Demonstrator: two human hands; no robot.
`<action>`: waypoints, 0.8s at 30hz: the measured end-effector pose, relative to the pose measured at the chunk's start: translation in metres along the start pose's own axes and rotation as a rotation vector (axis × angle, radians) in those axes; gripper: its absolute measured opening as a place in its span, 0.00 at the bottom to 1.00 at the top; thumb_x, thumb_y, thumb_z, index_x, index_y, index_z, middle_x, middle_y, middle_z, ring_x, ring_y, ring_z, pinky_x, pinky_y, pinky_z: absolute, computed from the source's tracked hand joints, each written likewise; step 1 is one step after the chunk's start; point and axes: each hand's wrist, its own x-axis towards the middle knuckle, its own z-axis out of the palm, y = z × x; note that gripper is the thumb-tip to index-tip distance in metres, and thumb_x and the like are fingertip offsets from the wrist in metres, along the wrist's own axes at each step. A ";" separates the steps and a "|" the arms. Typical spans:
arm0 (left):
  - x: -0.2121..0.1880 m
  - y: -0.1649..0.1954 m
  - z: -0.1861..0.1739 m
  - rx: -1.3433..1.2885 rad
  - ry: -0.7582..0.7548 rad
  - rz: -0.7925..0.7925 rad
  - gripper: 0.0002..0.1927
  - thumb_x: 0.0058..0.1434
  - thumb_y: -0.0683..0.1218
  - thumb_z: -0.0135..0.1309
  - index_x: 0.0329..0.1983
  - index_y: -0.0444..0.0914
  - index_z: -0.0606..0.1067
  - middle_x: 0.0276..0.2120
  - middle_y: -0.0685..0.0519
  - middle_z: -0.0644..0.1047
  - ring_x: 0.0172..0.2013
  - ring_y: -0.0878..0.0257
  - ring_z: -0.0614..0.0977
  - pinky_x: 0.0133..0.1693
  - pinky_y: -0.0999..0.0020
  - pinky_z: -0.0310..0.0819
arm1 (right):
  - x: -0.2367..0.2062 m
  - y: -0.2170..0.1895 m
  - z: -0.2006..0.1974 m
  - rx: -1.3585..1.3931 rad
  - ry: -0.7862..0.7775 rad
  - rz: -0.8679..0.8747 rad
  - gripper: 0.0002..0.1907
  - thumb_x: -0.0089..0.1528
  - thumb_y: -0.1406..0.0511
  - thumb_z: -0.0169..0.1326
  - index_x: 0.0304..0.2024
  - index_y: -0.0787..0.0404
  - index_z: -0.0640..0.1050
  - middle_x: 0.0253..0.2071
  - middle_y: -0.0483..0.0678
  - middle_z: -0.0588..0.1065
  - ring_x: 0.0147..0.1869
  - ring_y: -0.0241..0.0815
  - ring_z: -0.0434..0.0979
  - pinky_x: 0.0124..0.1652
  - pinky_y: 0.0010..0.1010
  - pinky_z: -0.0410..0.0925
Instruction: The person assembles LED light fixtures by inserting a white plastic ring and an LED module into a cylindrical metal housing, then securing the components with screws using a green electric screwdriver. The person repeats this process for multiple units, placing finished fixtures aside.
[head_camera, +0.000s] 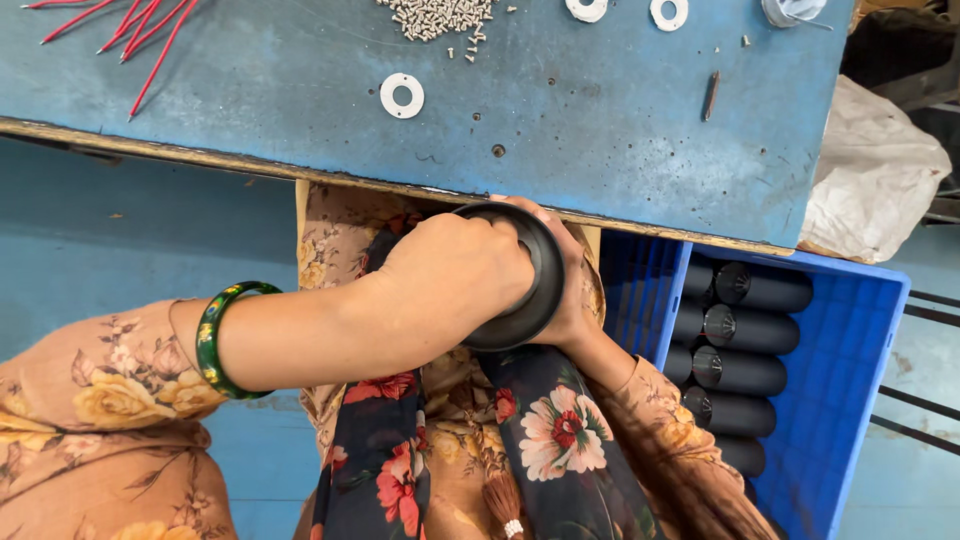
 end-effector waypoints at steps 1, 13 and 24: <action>0.001 0.000 0.000 -0.017 -0.005 -0.006 0.06 0.47 0.40 0.60 0.30 0.34 0.79 0.32 0.43 0.80 0.33 0.52 0.84 0.30 0.60 0.80 | 0.000 0.002 0.001 0.018 0.000 -0.029 0.64 0.47 0.60 0.79 0.74 0.54 0.50 0.72 0.64 0.61 0.72 0.59 0.68 0.69 0.48 0.65; -0.010 0.002 -0.012 0.032 0.063 -0.017 0.11 0.46 0.40 0.60 0.34 0.32 0.78 0.34 0.44 0.78 0.35 0.53 0.83 0.31 0.62 0.80 | -0.013 0.006 0.001 -0.095 0.012 0.063 0.68 0.44 0.60 0.81 0.73 0.60 0.48 0.71 0.63 0.60 0.73 0.57 0.67 0.73 0.49 0.61; -0.008 -0.005 0.002 0.023 -0.028 -0.029 0.09 0.47 0.40 0.60 0.32 0.33 0.79 0.33 0.42 0.79 0.34 0.52 0.84 0.32 0.60 0.80 | -0.007 0.008 0.008 -0.002 -0.038 -0.012 0.68 0.45 0.60 0.80 0.73 0.60 0.47 0.71 0.64 0.59 0.75 0.58 0.66 0.70 0.47 0.62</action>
